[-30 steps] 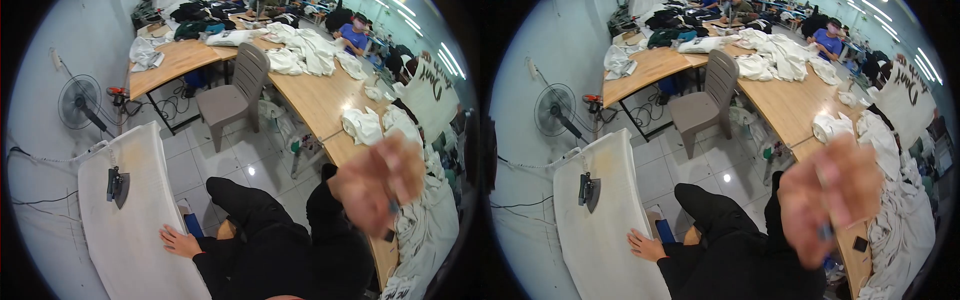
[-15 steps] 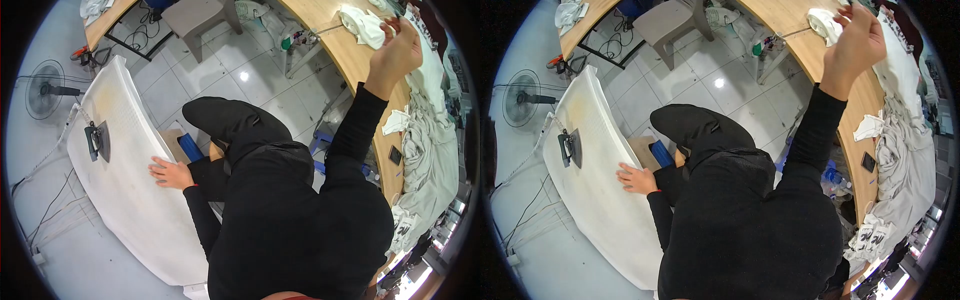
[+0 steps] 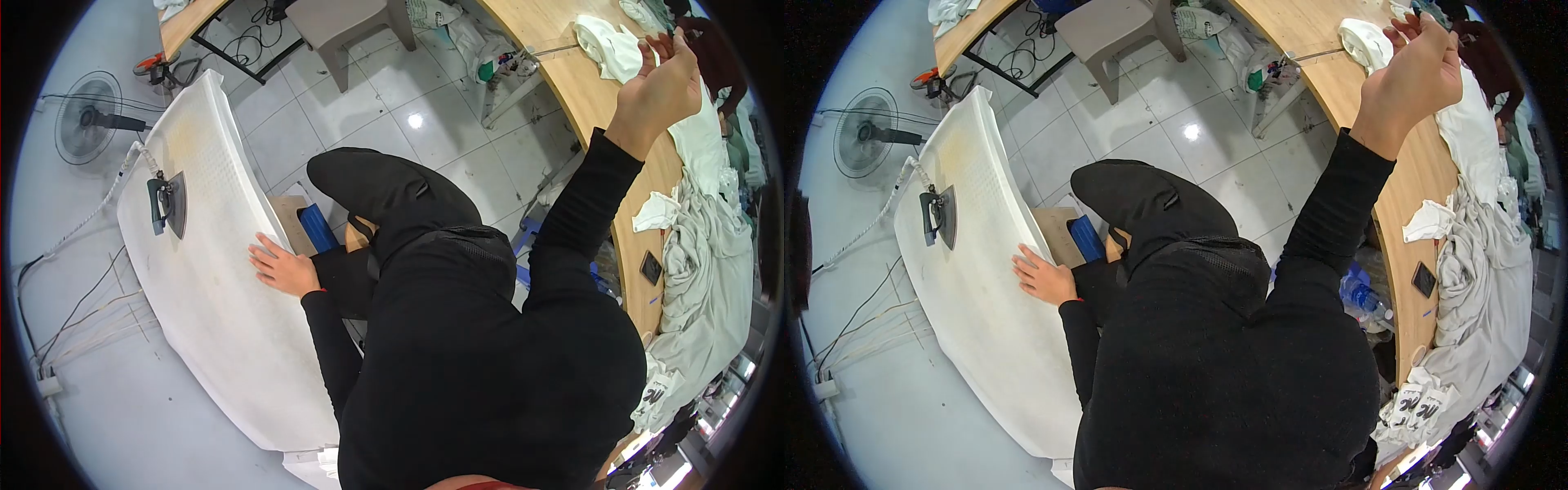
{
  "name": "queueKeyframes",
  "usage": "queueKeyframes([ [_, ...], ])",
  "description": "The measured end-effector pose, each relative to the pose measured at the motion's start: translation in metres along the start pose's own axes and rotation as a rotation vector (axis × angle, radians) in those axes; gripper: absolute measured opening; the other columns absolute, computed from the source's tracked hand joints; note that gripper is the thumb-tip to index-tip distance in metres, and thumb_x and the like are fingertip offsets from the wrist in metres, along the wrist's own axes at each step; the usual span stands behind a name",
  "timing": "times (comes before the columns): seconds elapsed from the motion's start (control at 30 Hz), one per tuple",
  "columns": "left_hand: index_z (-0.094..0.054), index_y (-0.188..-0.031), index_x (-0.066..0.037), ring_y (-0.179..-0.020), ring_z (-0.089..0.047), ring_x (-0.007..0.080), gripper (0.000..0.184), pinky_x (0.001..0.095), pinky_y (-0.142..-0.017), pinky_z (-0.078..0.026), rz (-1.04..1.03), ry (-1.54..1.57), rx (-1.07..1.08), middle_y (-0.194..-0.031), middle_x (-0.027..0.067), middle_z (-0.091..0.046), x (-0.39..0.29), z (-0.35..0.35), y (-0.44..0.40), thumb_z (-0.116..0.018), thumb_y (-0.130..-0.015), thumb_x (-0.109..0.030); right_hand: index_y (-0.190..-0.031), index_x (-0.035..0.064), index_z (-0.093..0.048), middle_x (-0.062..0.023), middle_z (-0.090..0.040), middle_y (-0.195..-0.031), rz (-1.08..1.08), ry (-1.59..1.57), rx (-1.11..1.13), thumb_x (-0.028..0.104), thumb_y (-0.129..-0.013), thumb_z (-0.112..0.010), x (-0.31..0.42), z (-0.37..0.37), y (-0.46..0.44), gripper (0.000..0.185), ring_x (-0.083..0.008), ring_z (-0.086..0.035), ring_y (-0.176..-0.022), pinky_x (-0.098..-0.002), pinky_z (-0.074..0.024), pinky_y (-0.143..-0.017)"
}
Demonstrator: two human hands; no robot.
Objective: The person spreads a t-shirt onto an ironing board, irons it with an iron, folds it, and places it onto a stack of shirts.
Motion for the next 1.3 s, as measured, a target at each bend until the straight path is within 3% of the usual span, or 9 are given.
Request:
queueKeyframes([
  [0.47, -0.031, -0.172, -0.017, -0.157, -0.041, 0.0428, 0.104, 0.0601, -0.124, -0.039, -0.014, -0.021, -0.045, -0.172, 0.0208, -0.039, -0.002, -0.001, -0.001, -0.079, -0.081, -0.011, -0.096, -0.0068, -0.071, -0.0163, -0.077, -0.088, 0.005, 0.027, -0.038, 0.007, -0.098, -0.070, 0.008, 0.005, 0.000, 0.014, -0.0241, -0.075, -0.077, -0.0373, -0.0610, -0.072],
  [1.3, -0.032, -0.172, -0.019, -0.157, -0.041, 0.0407, 0.106, 0.0581, -0.124, -0.039, 0.019, 0.009, -0.022, -0.173, 0.0185, -0.038, 0.000, 0.004, -0.001, -0.081, -0.079, -0.009, -0.097, -0.0041, -0.070, -0.0131, -0.075, -0.087, -0.038, -0.020, -0.003, 0.007, -0.097, -0.071, 0.010, -0.023, 0.009, 0.011, -0.0219, -0.073, -0.078, -0.0363, -0.0580, -0.072],
])
Point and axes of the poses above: each hand's wrist, its own y-axis away from the middle knuckle, its own z-axis out of the back of the hand, x = y × z, the point moved 5 cm from there along -y, towards the middle knuckle
